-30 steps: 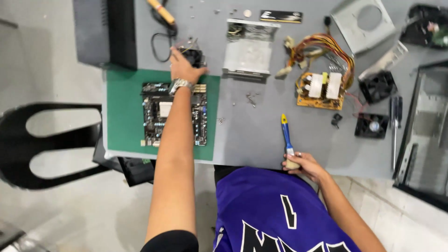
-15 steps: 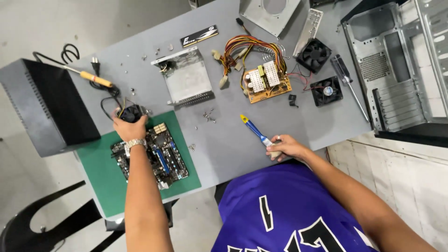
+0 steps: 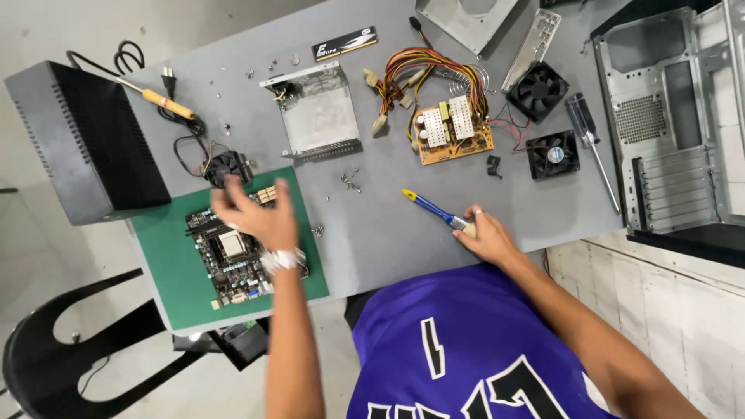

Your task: Disassembling a computer power supply unit, removing the internal board, and cleaning components with a brush.

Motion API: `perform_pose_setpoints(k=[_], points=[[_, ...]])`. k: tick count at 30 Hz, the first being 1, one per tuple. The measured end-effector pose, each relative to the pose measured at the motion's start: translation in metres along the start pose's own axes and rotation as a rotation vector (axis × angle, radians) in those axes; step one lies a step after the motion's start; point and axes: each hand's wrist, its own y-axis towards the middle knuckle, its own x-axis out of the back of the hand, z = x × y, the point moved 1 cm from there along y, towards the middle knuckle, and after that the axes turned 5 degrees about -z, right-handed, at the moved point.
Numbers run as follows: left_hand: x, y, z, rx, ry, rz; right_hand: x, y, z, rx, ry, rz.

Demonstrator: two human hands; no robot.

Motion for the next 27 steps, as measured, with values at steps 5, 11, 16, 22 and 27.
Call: perform_pose_setpoints(k=[5,11,16,22,27], points=[[0.059,-0.051,-0.104,-0.047,-0.304,0.196,0.0,0.001,0.005,0.115,-0.187,-0.04],[0.034,-0.117,-0.108,0.141,-0.507,1.005,0.001,-0.001,0.028,0.027,-0.339,-0.109],[-0.026,-0.159,-0.097,-0.19,-0.397,1.171,0.013,0.003,0.036,0.009,-0.445,-0.153],[-0.093,-0.145,-0.159,-0.425,-0.45,0.696,0.038,0.011,-0.003,-0.045,-0.312,-0.286],[-0.162,-0.107,-0.216,-0.608,-0.173,0.587,0.04,0.011,-0.05,-0.164,-0.296,-0.077]])
